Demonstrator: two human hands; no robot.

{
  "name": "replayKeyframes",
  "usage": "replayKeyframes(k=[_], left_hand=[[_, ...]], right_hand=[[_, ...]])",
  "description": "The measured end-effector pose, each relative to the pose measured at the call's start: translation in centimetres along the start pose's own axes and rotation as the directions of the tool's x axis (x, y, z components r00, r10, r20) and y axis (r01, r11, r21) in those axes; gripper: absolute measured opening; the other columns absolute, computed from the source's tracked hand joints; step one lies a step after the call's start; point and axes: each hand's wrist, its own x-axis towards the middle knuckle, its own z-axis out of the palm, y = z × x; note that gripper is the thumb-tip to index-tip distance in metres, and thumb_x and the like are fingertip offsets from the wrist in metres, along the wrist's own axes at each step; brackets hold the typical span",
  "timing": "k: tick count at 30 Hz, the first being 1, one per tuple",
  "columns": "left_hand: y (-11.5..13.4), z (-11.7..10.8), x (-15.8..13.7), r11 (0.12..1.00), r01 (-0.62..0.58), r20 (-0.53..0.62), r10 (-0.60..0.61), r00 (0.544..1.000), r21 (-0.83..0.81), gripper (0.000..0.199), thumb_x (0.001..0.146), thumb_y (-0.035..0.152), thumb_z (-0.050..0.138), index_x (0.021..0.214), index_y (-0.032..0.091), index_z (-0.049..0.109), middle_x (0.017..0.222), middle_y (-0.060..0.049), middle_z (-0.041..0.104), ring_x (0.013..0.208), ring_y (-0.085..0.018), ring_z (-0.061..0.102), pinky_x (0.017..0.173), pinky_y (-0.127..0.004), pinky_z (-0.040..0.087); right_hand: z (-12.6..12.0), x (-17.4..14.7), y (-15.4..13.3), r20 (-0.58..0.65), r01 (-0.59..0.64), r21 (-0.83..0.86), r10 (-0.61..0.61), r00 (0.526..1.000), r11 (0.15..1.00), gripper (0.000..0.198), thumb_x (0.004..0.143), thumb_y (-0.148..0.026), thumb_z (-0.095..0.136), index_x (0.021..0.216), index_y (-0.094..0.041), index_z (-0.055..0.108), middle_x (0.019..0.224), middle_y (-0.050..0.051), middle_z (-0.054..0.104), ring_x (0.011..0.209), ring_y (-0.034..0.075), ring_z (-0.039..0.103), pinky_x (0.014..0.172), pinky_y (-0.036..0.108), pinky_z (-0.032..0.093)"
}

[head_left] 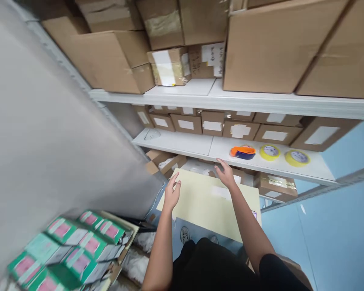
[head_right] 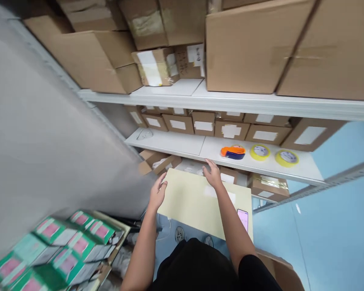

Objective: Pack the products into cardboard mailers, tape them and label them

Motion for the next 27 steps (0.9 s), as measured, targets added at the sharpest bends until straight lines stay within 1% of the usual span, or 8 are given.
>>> replayKeyframes(k=[3, 6, 9, 14, 17, 20, 25, 27], left_hand=[[-2.8, -2.7, -2.3, 0.990, 0.119, -0.051, -0.123, 0.991, -0.082, 0.052, 0.100, 0.042, 0.048, 0.149, 0.024, 0.055, 0.156, -0.011, 0.054, 0.144, -0.025, 0.052, 0.118, -0.042, 0.044], [-5.0, -5.8, -5.5, 0.958, 0.227, -0.112, -0.248, 0.962, -0.175, 0.058, 0.100, 0.042, 0.046, 0.156, 0.025, 0.047, 0.162, -0.009, 0.046, 0.148, -0.024, 0.047, 0.122, -0.043, 0.037], [-6.7, -9.1, -9.1, 0.918, 0.290, -0.211, -0.351, 0.912, -0.271, 0.062, 0.100, 0.042, 0.048, 0.159, 0.026, 0.042, 0.166, -0.008, 0.040, 0.151, -0.025, 0.042, 0.124, -0.043, 0.034], [-10.1, -15.2, -15.2, 0.875, 0.297, -0.396, -0.445, 0.803, -0.381, 0.064, 0.099, 0.046, 0.050, 0.160, 0.027, 0.041, 0.169, -0.005, 0.034, 0.156, -0.025, 0.032, 0.127, -0.043, 0.028], [-12.5, -19.1, -19.0, 0.863, 0.281, -0.478, -0.473, 0.740, -0.420, 0.063, 0.099, 0.049, 0.050, 0.158, 0.028, 0.045, 0.169, -0.005, 0.033, 0.157, -0.025, 0.029, 0.128, -0.044, 0.025], [-14.7, -23.4, -22.9, 0.845, 0.264, -0.539, -0.507, 0.673, -0.465, 0.063, 0.098, 0.052, 0.052, 0.156, 0.029, 0.047, 0.168, -0.004, 0.036, 0.156, -0.026, 0.031, 0.127, -0.044, 0.026], [-18.1, -31.4, -28.6, 0.766, 0.206, -0.579, -0.607, 0.544, -0.609, 0.063, 0.096, 0.050, 0.056, 0.156, 0.031, 0.047, 0.167, -0.004, 0.039, 0.155, -0.027, 0.033, 0.123, -0.046, 0.034], [-19.5, -34.4, -30.3, 0.737, 0.189, -0.577, -0.639, 0.509, -0.649, 0.064, 0.096, 0.048, 0.056, 0.157, 0.031, 0.047, 0.166, -0.004, 0.040, 0.155, -0.028, 0.034, 0.121, -0.047, 0.036]], right_hand=[[5.0, -1.9, -1.5, 0.157, -0.045, 0.142, 0.022, 0.987, 0.989, 0.050, 0.098, -0.042, 0.055, 0.144, -0.024, 0.061, 0.152, 0.012, 0.057, 0.142, 0.029, 0.051, 0.119, 0.051, 0.041], [10.3, -4.2, -2.9, 0.322, -0.143, 0.228, 0.064, 0.945, 0.963, 0.053, 0.096, -0.044, 0.054, 0.145, -0.025, 0.060, 0.155, 0.012, 0.054, 0.144, 0.030, 0.049, 0.114, 0.052, 0.046], [15.5, -7.1, -4.6, 0.475, -0.208, 0.270, 0.058, 0.878, 0.940, 0.054, 0.095, -0.046, 0.055, 0.145, -0.027, 0.060, 0.156, 0.011, 0.053, 0.143, 0.029, 0.050, 0.112, 0.051, 0.048], [23.4, -12.6, -8.5, 0.678, -0.254, 0.270, 0.004, 0.735, 0.929, 0.054, 0.091, -0.048, 0.058, 0.140, -0.027, 0.066, 0.155, 0.011, 0.054, 0.143, 0.031, 0.051, 0.112, 0.051, 0.049], [27.9, -15.9, -11.5, 0.754, -0.255, 0.265, -0.035, 0.655, 0.930, 0.055, 0.090, -0.049, 0.058, 0.139, -0.026, 0.066, 0.154, 0.011, 0.055, 0.142, 0.031, 0.052, 0.112, 0.051, 0.049], [32.2, -19.1, -15.0, 0.798, -0.232, 0.264, -0.077, 0.597, 0.936, 0.054, 0.088, -0.048, 0.059, 0.138, -0.026, 0.067, 0.152, 0.010, 0.057, 0.140, 0.031, 0.054, 0.112, 0.051, 0.049], [39.1, -24.2, -21.1, 0.822, -0.212, 0.302, -0.142, 0.551, 0.929, 0.056, 0.089, -0.047, 0.060, 0.140, -0.026, 0.066, 0.151, 0.009, 0.059, 0.137, 0.030, 0.057, 0.111, 0.048, 0.050], [41.7, -25.9, -23.4, 0.825, -0.201, 0.333, -0.181, 0.535, 0.921, 0.056, 0.089, -0.046, 0.060, 0.141, -0.026, 0.064, 0.151, 0.008, 0.059, 0.136, 0.030, 0.058, 0.112, 0.047, 0.049]])
